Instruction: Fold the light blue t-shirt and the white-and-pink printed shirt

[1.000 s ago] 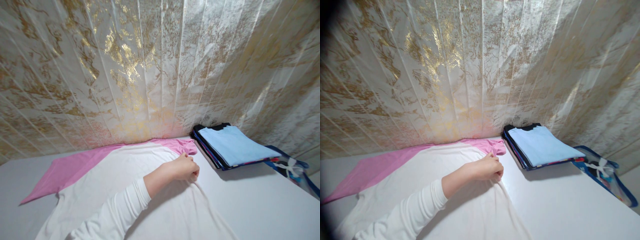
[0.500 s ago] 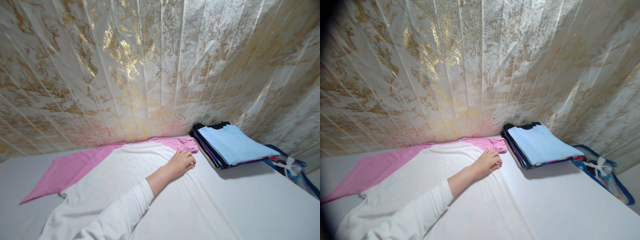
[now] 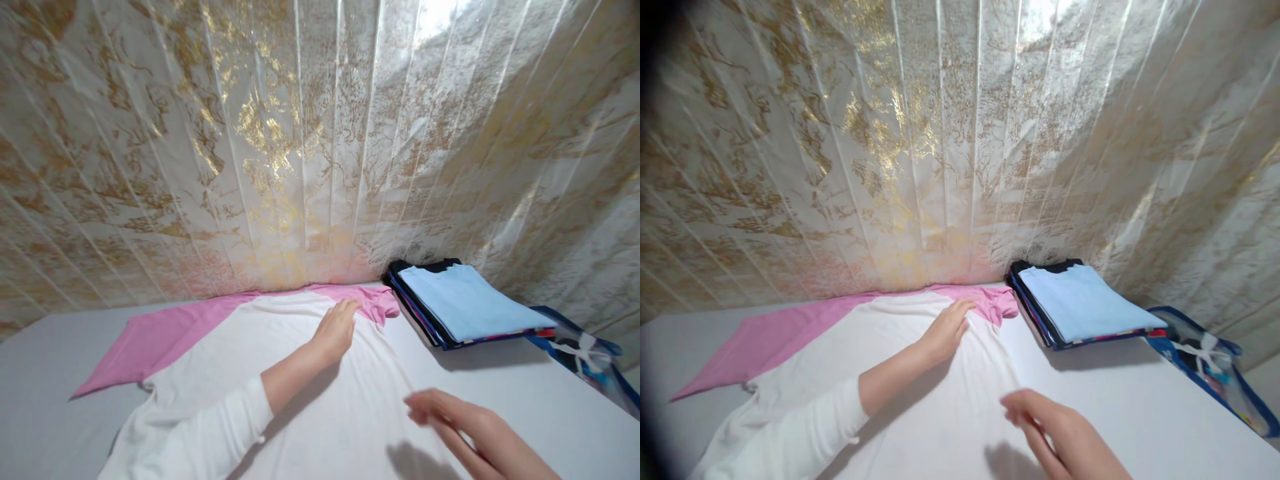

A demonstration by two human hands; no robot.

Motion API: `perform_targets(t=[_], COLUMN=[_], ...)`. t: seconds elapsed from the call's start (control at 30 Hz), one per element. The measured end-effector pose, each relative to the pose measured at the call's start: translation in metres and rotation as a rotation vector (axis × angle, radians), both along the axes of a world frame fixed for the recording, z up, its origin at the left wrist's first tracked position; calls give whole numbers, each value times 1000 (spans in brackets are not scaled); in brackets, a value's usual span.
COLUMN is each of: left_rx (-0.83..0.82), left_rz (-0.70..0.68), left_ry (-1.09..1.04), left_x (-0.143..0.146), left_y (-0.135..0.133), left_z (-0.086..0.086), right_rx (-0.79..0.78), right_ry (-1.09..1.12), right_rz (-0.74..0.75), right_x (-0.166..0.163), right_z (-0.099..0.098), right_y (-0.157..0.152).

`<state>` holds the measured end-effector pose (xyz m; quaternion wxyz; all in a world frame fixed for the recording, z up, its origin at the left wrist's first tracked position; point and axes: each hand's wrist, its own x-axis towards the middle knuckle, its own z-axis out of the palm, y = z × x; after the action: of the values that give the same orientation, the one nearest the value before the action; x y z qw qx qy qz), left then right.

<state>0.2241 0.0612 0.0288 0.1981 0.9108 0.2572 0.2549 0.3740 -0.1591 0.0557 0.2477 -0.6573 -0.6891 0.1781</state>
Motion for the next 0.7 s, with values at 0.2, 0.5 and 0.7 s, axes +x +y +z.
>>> perform_targets(t=[0.2,0.5,0.7], left_rx=[95,-2,-20], left_rz=[276,589,584], left_ry=[242,456,469], left_x=[-164,-285,-267], left_y=[-25,11,37], left_z=[-26,-35,-18], right_rx=[70,119,85], right_ry=[-265,-605,-593], right_rz=[3,-195,-188], right_x=[-33,-23,-24], right_z=[-49,-87,-70], right_y=[130,174,186])
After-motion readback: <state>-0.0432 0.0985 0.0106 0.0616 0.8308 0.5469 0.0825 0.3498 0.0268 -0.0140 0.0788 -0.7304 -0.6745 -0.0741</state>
